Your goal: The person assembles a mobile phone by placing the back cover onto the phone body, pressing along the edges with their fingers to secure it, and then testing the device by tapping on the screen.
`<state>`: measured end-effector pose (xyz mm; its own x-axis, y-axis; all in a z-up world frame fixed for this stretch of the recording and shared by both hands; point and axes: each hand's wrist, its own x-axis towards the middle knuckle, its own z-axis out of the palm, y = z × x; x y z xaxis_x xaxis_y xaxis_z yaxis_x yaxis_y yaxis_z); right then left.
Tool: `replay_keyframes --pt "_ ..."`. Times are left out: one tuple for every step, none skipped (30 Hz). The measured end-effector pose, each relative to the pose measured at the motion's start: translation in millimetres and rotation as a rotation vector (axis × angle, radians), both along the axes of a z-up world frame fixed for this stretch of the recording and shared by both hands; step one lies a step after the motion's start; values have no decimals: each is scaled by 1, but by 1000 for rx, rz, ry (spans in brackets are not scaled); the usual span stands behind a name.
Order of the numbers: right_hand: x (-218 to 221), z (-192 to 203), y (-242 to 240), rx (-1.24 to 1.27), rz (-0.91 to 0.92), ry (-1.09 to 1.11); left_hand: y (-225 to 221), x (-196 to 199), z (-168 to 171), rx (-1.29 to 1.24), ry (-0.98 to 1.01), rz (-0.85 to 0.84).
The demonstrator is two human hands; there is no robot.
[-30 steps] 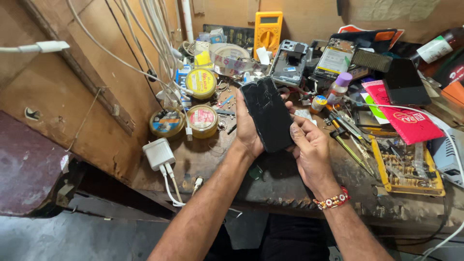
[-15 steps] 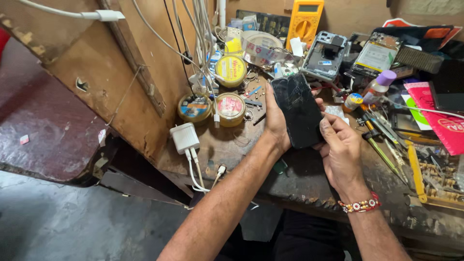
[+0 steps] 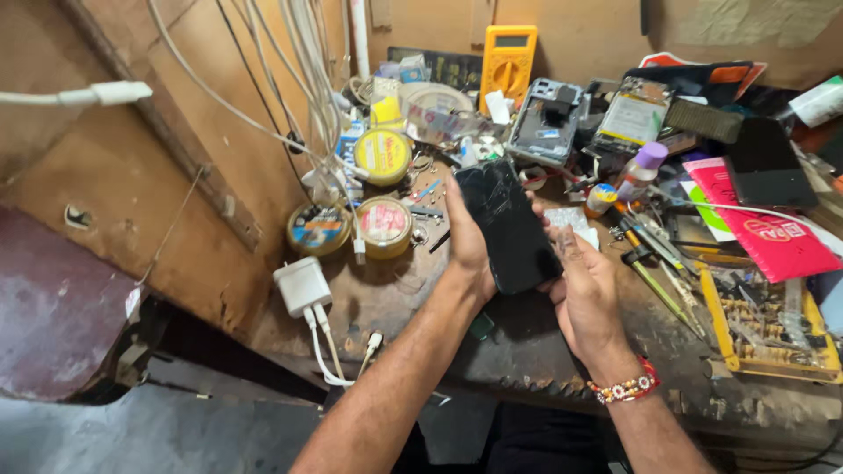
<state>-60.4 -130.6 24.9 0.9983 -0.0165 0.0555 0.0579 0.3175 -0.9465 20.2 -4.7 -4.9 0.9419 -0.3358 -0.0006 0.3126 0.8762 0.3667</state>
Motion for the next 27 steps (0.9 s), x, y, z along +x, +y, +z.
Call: replay_keyframes --pt "1 -3 -2 -18 -10 -3 0 -1 2 1 -3 5" --pt "1 -6 -5 -36 -17 -6 0 -2 3 1 -5 11" --pt "2 -10 -7 -55 -25 -8 0 -2 4 2 -8 18" --pt "3 -13 -9 -51 -25 -15 0 -3 5 4 -11 12" --pt "3 -15 -10 -47 -26 -22 1 -4 5 6 -15 5" --pt "4 -15 -11 -44 -26 -29 1 -4 6 8 -18 0" --pt "4 -15 -11 -44 -26 -25 2 -3 7 20 -19 6" --pt "3 -14 -10 -44 -26 -20 2 -4 7 33 -18 13" --pt "2 -11 -8 -44 -26 -14 2 -4 6 45 -16 20" --pt "2 -9 -7 -45 -25 -8 2 -4 6 34 -18 23" --pt "2 -6 -6 -47 -24 -2 1 -4 6 24 -19 27" --pt "2 -4 -5 -47 -23 4 1 -3 6 14 -20 31" --pt "1 -2 -5 -61 -31 6 1 -3 6 21 -15 36" --pt "1 -1 -5 -74 -39 10 1 -4 5 27 -8 41" --pt "0 0 -5 -87 -47 13 1 -4 5 33 -2 47" --pt "0 0 -5 -79 -49 24 1 -4 4 31 -11 43" --pt "0 0 -6 -70 -51 35 0 -4 5 29 -19 40" --pt "1 0 -6 -61 -52 43 0 -3 5 27 -30 37" --pt "2 -1 -6 -70 -77 40 1 -3 6 36 -46 10" --pt "2 -3 -7 -81 -102 38 2 -3 7 45 -62 -19" --pt "3 -5 -8 -91 -127 37 3 -4 7 53 -78 -47" --pt "3 -7 -8 -105 -148 8 4 -4 7 52 -64 -59" --pt "3 -9 -8 -119 -169 -21 5 -3 7 51 -51 -72" --pt "2 -9 -7 -130 -190 -50 6 -3 7 53 -38 -83" --pt "2 -7 -6 -220 -264 -67 5 -1 7 38 -42 -77" --pt "-1 -3 -4 -311 -339 -84 4 0 7 23 -45 -71" --pt "-3 0 -2 -402 -413 -102 4 0 6 8 -48 -65"
